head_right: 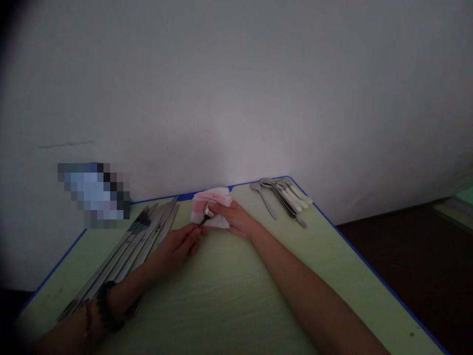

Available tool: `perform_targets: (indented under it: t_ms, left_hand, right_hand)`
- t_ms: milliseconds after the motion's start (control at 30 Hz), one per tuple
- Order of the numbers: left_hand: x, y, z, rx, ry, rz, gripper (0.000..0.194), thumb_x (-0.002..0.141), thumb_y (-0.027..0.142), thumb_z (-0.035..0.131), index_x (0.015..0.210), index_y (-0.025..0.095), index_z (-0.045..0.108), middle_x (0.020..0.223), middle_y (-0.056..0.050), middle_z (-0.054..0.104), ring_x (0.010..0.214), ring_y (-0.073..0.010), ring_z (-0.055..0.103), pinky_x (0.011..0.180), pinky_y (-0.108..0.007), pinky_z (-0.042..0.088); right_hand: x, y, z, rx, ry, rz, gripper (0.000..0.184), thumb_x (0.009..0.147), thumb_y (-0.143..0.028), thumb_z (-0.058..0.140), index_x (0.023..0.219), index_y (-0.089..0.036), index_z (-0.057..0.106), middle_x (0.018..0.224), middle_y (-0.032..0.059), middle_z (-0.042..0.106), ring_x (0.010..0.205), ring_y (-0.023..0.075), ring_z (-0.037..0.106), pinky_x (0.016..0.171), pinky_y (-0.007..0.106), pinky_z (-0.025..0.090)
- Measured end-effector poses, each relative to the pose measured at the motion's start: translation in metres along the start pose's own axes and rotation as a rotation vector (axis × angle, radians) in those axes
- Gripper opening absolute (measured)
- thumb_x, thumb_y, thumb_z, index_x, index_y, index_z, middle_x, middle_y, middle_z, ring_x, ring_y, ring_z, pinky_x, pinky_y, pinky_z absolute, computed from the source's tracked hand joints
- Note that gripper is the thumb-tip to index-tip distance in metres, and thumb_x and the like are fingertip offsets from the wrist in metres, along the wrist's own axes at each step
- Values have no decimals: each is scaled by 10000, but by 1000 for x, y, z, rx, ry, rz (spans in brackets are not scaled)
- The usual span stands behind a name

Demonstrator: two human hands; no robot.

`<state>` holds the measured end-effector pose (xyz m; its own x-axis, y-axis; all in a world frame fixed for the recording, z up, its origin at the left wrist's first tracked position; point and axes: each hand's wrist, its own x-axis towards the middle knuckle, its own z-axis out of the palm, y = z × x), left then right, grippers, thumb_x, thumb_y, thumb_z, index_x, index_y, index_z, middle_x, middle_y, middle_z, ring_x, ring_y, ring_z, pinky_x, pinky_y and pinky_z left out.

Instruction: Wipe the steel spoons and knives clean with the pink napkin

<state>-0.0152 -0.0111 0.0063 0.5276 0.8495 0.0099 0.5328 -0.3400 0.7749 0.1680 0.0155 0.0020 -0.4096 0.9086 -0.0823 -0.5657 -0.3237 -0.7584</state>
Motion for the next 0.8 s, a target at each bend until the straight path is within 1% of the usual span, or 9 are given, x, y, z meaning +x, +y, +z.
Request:
perform_targets:
  t_ms: [167,400,633,800]
  left_hand:
    - [0,-1,0,5,6,12,323,941,365,310,877,187,572,560,40,516,524,-149,498,572,-254,361]
    - [1,0,0,-2,7,5,315,939,368,322,875,188,572,543,47,506,506,-146,489,549,-248,352]
    - [1,1,0,-3,0,8,319,939,369,317,885,186,572,547,48,491,508,-145,477,553,-247,349]
    - [1,0,0,-8,4,0,318,934,378,325,884,189,575,549,45,502,511,-147,478,549,-246,345]
  right_hand:
    - [1,1,-1,8,14,23,332,648,-307,794,895,-143,645,697,15,688,602,149,635,598,281,534]
    - [1,1,0,20,-9,17,338,662,-312,785,917,-149,636,720,15,692,625,151,639,612,287,533]
    - [1,1,-1,20,-1,27,329,658,-302,788,906,-144,639,703,13,688,592,136,626,586,262,523]
    - [1,2,-1,21,12,31,331,649,-304,794,892,-140,641,706,21,691,617,147,634,623,287,536]
